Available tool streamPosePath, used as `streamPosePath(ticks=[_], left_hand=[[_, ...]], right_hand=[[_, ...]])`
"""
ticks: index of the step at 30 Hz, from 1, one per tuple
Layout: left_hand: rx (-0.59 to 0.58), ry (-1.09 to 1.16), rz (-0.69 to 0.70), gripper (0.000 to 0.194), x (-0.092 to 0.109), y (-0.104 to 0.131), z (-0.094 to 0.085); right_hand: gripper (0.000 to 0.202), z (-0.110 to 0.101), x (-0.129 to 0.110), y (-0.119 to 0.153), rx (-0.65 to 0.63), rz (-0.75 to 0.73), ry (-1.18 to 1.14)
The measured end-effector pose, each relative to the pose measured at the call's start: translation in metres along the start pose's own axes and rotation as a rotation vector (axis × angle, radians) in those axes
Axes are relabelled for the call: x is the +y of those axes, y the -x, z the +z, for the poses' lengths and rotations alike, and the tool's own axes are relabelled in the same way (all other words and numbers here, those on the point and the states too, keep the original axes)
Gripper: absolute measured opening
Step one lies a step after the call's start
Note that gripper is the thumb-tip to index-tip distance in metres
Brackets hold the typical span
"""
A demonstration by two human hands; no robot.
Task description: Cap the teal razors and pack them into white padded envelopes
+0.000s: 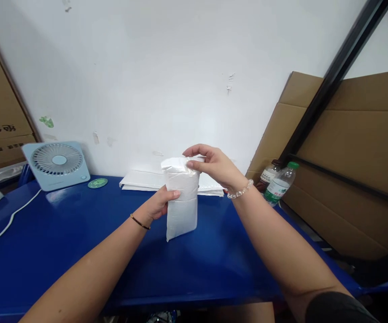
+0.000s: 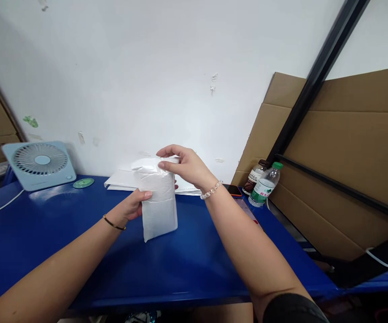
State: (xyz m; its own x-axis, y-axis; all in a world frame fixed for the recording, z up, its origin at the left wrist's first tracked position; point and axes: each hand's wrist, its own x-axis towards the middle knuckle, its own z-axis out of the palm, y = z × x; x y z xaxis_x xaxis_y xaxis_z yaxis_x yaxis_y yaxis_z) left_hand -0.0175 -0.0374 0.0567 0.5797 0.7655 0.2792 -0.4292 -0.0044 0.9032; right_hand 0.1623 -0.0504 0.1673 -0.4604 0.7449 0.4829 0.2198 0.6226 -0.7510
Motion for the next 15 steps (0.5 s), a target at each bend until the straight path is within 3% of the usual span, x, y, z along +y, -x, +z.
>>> streamPosePath(ticks=[3,5,8,10,15], left_hand=[[0.150,-0.012,0.038,0.048,0.000,-0.002,0.005],[0.198,-0.030,0.080,0.039,0.001,-0.004,0.008],[0.199,-0.069,0.097,0.034,0.001,-0.004,0.010],[0.188,-0.121,0.079,0.037,0.002,-0.003,0.009],[0.111,-0.301,-0.096,0.045,0.002,0.000,0.006]], right_hand=[[0.025,0.000,0.003,0.003,0.172,-0.140,0.237],[0.022,-0.001,0.001,0.008,0.221,-0.213,0.433],[0.018,-0.006,-0.005,0.015,0.086,-0.205,0.603],[0.017,-0.010,-0.009,0.019,0.013,-0.112,0.531],[0.023,-0.021,-0.001,0.016,0.132,0.079,0.209]])
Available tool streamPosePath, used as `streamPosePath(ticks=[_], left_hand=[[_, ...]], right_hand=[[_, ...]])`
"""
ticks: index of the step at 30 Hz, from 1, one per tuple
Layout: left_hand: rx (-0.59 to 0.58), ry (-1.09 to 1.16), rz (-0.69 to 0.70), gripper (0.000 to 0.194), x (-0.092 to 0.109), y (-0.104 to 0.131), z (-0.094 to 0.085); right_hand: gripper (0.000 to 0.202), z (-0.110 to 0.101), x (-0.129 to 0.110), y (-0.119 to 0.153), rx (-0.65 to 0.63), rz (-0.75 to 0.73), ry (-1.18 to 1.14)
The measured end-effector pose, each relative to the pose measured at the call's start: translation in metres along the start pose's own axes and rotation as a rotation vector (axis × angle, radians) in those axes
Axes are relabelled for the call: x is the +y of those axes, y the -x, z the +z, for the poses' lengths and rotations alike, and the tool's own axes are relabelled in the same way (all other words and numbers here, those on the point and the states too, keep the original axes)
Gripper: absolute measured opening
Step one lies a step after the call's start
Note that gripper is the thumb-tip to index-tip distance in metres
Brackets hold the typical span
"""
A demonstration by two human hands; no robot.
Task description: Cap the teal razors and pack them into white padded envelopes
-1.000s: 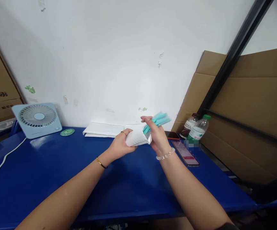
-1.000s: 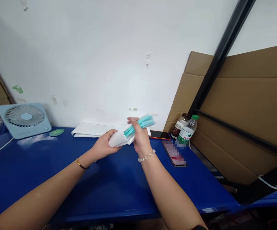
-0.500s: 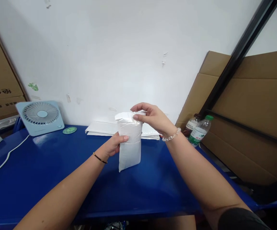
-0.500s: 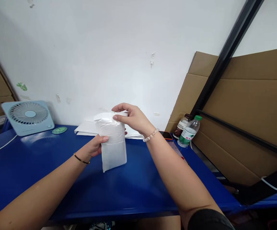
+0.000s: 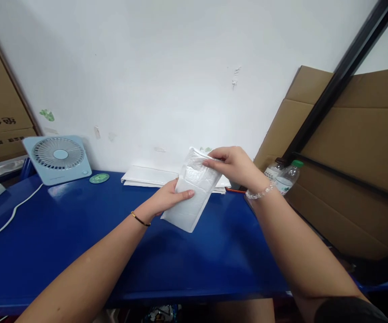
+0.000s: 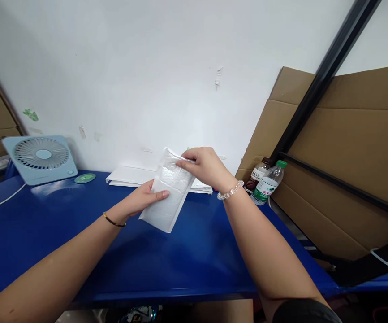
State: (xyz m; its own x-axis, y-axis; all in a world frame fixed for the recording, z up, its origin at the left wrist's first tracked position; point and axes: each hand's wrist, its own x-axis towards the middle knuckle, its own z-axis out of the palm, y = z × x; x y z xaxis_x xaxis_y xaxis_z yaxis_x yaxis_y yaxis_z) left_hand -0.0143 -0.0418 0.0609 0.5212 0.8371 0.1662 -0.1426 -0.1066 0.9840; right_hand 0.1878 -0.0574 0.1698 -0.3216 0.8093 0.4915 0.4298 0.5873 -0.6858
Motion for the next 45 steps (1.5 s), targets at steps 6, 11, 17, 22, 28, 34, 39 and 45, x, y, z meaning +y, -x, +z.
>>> streamPosePath(ticks=[6,11,17,22,28,34,39,45], left_hand=[[0.222,0.231,-0.095,0.045,-0.016,-0.015,-0.016],[0.983,0.665,-0.065,0.022,-0.033,-0.047,-0.063],[1.132,0.717,-0.105,0.024,-0.039,-0.073,-0.093],[1.134,0.669,-0.167,0.025,-0.048,-0.073,-0.092],[1.161,0.637,-0.176,0.022,-0.046,-0.066,-0.091],[1.054,0.620,-0.188,0.028,-0.044,-0.047,-0.021],[0.517,0.510,-0.247,0.063,-0.059,-0.036,0.038],[0.667,0.428,-0.011,0.066,-0.072,-0.042,0.029]], right_hand=[[0.033,0.002,0.038,-0.017,0.135,-0.025,0.266],[0.044,-0.011,0.094,-0.001,0.175,0.106,0.519],[0.080,-0.002,0.169,0.029,-0.141,0.154,0.920],[0.053,0.010,0.188,0.034,-0.092,0.117,1.032],[0.033,0.006,0.181,0.040,-0.026,0.146,0.969],[0.035,0.010,0.168,0.052,0.262,0.181,0.781],[0.031,0.019,0.150,0.071,0.255,0.020,0.484],[0.028,0.023,0.131,0.090,-0.178,-0.049,0.312]])
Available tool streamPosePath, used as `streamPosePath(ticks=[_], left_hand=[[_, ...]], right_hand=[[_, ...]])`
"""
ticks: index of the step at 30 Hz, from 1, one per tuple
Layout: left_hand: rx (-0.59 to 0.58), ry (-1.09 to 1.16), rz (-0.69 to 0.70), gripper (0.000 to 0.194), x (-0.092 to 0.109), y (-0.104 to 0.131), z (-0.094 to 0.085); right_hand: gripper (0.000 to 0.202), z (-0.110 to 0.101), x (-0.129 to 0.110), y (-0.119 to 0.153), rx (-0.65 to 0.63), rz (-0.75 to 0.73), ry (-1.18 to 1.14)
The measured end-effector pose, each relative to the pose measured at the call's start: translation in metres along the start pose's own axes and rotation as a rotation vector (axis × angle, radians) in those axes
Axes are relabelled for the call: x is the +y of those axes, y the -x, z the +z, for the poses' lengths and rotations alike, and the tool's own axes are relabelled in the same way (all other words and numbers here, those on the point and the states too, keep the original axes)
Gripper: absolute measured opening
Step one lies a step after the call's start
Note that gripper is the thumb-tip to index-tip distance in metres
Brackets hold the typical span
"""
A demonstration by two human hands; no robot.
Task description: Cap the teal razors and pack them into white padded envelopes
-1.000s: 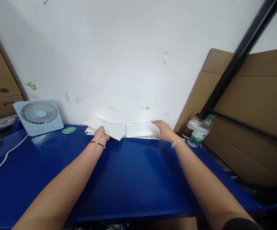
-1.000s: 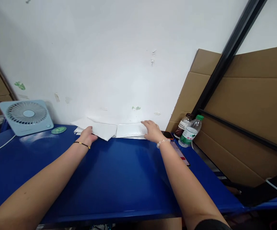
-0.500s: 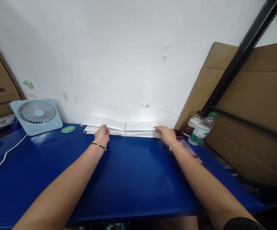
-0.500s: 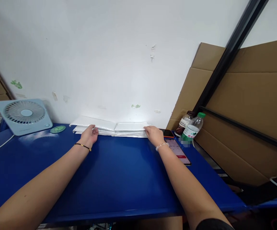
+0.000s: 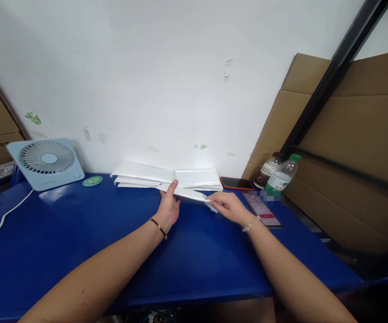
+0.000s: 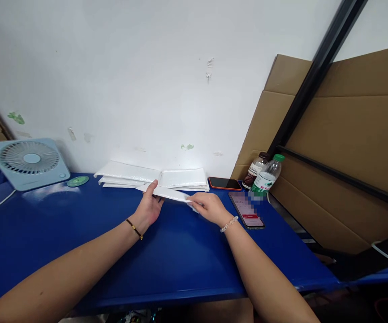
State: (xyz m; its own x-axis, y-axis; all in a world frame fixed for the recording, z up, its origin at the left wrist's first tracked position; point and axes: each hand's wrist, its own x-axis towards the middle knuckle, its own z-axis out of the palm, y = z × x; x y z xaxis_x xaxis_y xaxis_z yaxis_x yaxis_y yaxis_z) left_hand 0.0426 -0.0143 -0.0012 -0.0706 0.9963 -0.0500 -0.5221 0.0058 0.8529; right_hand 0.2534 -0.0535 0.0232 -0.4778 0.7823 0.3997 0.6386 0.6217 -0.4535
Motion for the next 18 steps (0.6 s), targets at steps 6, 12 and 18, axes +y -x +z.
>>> streamPosePath(ticks=[6,12,18], left_hand=[[0.046,0.017,0.200,0.084,0.017,-0.004,-0.003],[-0.041,0.018,0.367,0.081,0.047,0.008,0.006],[-0.019,0.097,0.348,0.068,0.060,0.015,0.012]], right_hand=[[0.075,0.003,-0.001,0.001,-0.246,0.005,-0.116],[0.111,0.025,0.014,0.001,-0.219,0.103,-0.116],[0.070,0.044,-0.002,-0.005,-0.045,0.083,-0.048]])
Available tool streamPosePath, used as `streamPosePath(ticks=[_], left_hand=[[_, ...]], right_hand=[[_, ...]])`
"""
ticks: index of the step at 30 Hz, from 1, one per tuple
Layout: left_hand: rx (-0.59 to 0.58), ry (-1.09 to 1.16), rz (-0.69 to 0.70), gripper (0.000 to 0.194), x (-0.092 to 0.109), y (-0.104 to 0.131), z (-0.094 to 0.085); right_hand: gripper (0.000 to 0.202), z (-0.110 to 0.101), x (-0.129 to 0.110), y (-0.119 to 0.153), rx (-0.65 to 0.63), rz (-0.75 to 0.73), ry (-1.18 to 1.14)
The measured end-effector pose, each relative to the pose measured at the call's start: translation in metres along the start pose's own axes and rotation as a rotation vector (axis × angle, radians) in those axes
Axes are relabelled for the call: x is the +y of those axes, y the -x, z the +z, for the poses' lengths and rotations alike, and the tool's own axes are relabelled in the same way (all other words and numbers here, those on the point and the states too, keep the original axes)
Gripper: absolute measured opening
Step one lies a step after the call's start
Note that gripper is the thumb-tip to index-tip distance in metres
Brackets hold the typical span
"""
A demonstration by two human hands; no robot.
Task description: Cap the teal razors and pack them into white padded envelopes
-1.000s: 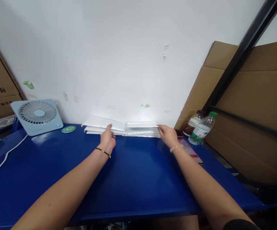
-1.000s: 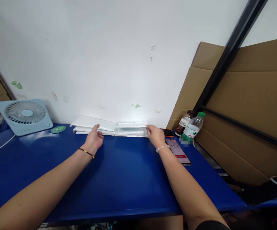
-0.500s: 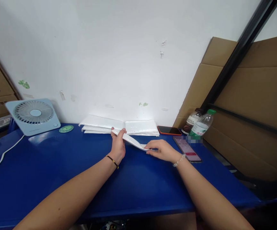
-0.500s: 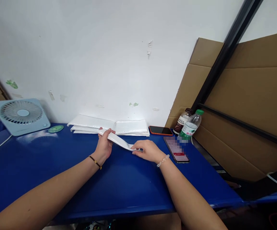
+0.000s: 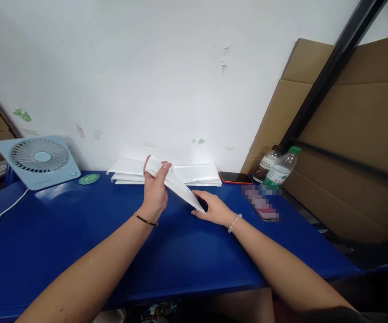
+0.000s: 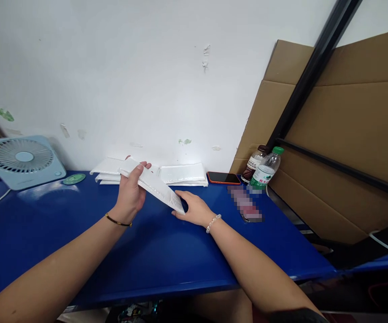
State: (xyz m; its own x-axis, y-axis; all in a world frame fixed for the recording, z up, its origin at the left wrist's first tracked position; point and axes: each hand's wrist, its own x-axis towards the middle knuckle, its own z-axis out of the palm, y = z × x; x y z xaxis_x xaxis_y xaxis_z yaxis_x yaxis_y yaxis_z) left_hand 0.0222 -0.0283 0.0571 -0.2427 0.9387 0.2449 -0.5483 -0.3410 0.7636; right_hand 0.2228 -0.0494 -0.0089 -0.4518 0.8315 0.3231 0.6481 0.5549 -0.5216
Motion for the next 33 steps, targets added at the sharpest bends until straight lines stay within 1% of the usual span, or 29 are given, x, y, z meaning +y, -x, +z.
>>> streamPosePath(ticks=[2,3,5,7,9,11,15,18,20,21,24,26,28,32,33], left_hand=[[0.069,0.062,-0.023,0.058,-0.002,-0.005,-0.002],[0.110,0.094,-0.034,0.053,-0.004,-0.007,-0.004],[0.185,0.140,-0.038,0.047,-0.009,-0.011,-0.006],[0.216,0.157,-0.019,0.048,-0.013,-0.013,-0.008],[0.217,0.165,0.006,0.053,-0.016,-0.013,-0.009],[0.215,0.157,0.012,0.055,-0.018,-0.013,-0.010],[0.223,0.111,0.020,0.054,-0.017,-0.018,-0.017],[0.167,0.098,0.072,0.056,-0.011,-0.023,-0.020],[0.104,0.087,0.116,0.063,-0.003,-0.023,-0.019],[0.073,0.074,0.136,0.067,0.002,-0.022,-0.018],[-0.027,-0.001,0.192,0.074,0.016,-0.018,-0.013],[-0.089,-0.062,0.226,0.075,0.025,-0.015,-0.011],[-0.146,-0.116,0.244,0.076,0.034,-0.013,-0.009],[-0.209,-0.165,0.275,0.077,0.054,-0.012,-0.006],[-0.215,-0.171,0.281,0.076,0.060,-0.013,-0.006]], right_hand=[[0.047,0.000,-0.007,0.000,0.085,-0.003,0.044],[0.043,0.000,-0.011,0.001,0.134,0.004,0.071],[0.041,-0.001,-0.018,0.001,0.240,0.031,0.122],[0.038,0.001,-0.024,0.001,0.322,0.075,0.167],[0.030,0.004,-0.026,0.000,0.340,0.128,0.211],[0.027,0.008,-0.024,-0.001,0.304,0.152,0.245],[0.045,0.006,-0.008,0.000,0.202,0.077,0.269],[0.046,-0.002,0.002,0.002,0.109,0.031,0.258],[0.042,-0.006,0.004,0.003,0.056,0.018,0.231],[0.045,-0.007,0.004,0.003,0.032,0.010,0.213],[0.076,-0.002,0.001,0.000,-0.002,-0.003,0.173],[0.087,0.005,-0.001,-0.006,-0.005,0.005,0.159],[0.084,0.013,-0.003,-0.012,-0.022,-0.004,0.148],[0.056,0.021,-0.002,-0.020,-0.074,-0.060,0.159],[0.051,0.021,0.000,-0.020,-0.081,-0.063,0.165]])
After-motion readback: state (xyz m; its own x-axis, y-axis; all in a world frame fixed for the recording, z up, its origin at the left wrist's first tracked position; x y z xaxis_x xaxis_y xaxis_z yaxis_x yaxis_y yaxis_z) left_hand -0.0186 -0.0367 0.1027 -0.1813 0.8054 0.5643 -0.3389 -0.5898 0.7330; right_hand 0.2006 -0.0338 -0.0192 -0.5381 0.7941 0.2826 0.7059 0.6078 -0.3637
